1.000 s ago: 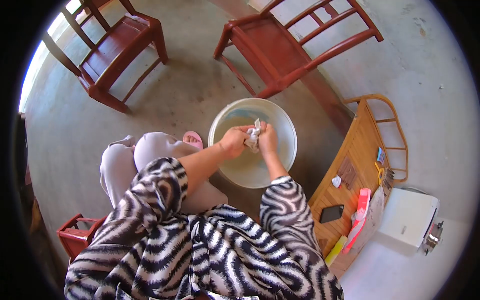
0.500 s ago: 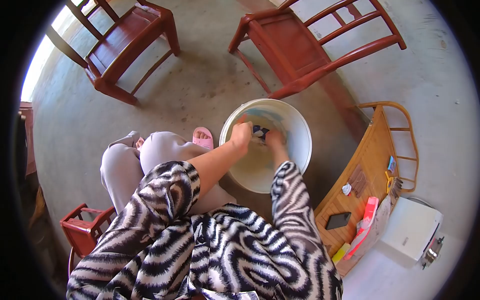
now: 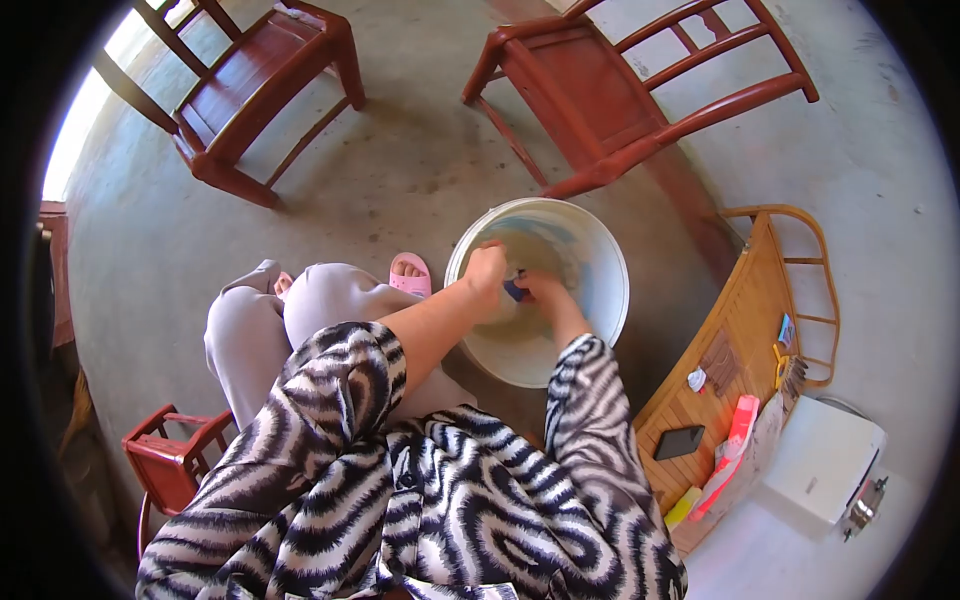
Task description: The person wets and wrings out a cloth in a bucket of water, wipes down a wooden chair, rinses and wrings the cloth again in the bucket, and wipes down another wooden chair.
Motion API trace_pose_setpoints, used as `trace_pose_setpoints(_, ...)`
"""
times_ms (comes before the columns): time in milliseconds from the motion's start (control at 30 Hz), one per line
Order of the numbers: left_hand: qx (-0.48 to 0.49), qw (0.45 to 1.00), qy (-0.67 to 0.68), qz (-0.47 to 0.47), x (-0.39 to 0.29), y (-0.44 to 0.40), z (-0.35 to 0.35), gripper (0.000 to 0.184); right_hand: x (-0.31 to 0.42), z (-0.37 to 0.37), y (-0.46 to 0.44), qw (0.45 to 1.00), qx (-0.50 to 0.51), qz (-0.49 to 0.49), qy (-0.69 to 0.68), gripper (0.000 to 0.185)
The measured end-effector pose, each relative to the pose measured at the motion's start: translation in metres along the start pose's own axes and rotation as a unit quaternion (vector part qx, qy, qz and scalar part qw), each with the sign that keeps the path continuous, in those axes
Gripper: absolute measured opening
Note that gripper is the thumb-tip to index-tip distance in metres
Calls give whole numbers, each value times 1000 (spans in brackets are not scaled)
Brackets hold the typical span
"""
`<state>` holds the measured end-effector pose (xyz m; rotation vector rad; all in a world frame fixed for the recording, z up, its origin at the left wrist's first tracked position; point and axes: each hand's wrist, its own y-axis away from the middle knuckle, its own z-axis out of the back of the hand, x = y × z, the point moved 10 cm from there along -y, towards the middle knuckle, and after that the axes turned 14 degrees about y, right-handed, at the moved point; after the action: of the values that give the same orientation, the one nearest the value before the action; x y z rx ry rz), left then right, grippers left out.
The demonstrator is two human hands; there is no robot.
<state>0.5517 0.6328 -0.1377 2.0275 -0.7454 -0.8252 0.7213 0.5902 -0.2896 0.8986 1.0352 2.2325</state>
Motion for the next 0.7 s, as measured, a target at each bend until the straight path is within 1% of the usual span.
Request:
trace_pose_setpoints(33, 4, 1000, -28, -12, 3, -11, 4, 38, 30, 4, 31, 974, 51, 12, -222, 17)
trace_pose_setpoints(67, 7, 998, -56, -24, 7, -22, 9, 39, 41, 15, 49, 974, 49, 11, -221, 17)
trace_pose_setpoints(100, 11, 995, -96, -38, 13, -37, 14, 38, 58, 26, 64, 957, 54, 49, -281, 15)
trace_pose_setpoints(133, 14, 994, -97, -39, 14, -43, 17, 38, 76, 38, 80, 935, 59, 88, -339, 13)
trace_pose_setpoints(167, 37, 998, -44, 39, 30, -46, 17, 37, 91, 47, 102, 935, 56, 90, -339, 13)
trace_pose_setpoints(200, 59, 991, 9, 117, 44, -44, 11, 38, 111, 57, 128, 911, 47, 119, -393, 13)
trace_pose_setpoints(233, 63, 991, 10, 117, 39, -33, 5, 38, 126, 63, 148, 883, 38, 148, -445, 14)
trace_pose_setpoints(267, 37, 993, -32, 103, 26, -14, 2, 33, 129, 62, 157, 884, 35, 149, -443, 14)
trace_pose_setpoints(300, 10, 993, -73, 89, 17, -4, 3, 31, 133, 62, 165, 857, 34, 159, -489, 14)
trace_pose_setpoints(333, 12, 993, -72, 89, 19, -5, 1, 31, 138, 61, 173, 828, 35, 168, -534, 14)
trace_pose_setpoints(367, 95, 991, -11, 96, 23, -8, -14, 27, 149, 58, 186, 826, 20, 161, -540, 13)
trace_pose_setpoints(400, 176, 978, 49, 102, 28, -11, -27, 24, 157, 54, 191, 831, 7, 176, -528, 14)
trace_pose_setpoints(433, 204, 974, 43, 85, 39, -33, -20, 16, 148, 56, 183, 882, -64, 202, -420, 16)
trace_pose_setpoints(467, 202, 965, 125, 114, 41, -33, -22, 12, 154, 59, 183, 915, -133, 226, -305, 19)
trace_pose_setpoints(500, 203, 965, 126, 109, 43, -33, -23, 13, 164, 70, 195, 929, -275, 245, -43, 26)
trace_pose_setpoints(533, 204, 965, 127, 105, 48, -33, -25, 14, 166, 68, 191, 929, -275, 246, -43, 26)
trace_pose_setpoints(567, 204, 965, 127, 105, 42, -19, -34, 14, 167, 75, 191, 906, -354, 227, 42, 29)
trace_pose_setpoints(600, 146, 978, 116, 94, 34, -5, -32, 16, 171, 83, 192, 871, -428, 205, 127, 32)
trace_pose_setpoints(633, 86, 987, 105, 85, 32, 3, -23, 19, 163, 89, 179, 887, -410, 146, 154, 37)
trace_pose_setpoints(667, 85, 987, 103, 89, 41, -1, -17, 19, 154, 93, 172, 888, -410, 141, 154, 37)
trace_pose_setpoints(700, 134, 982, 98, 85, 42, -9, -22, 21, 146, 100, 159, 879, -425, 122, 177, 39)
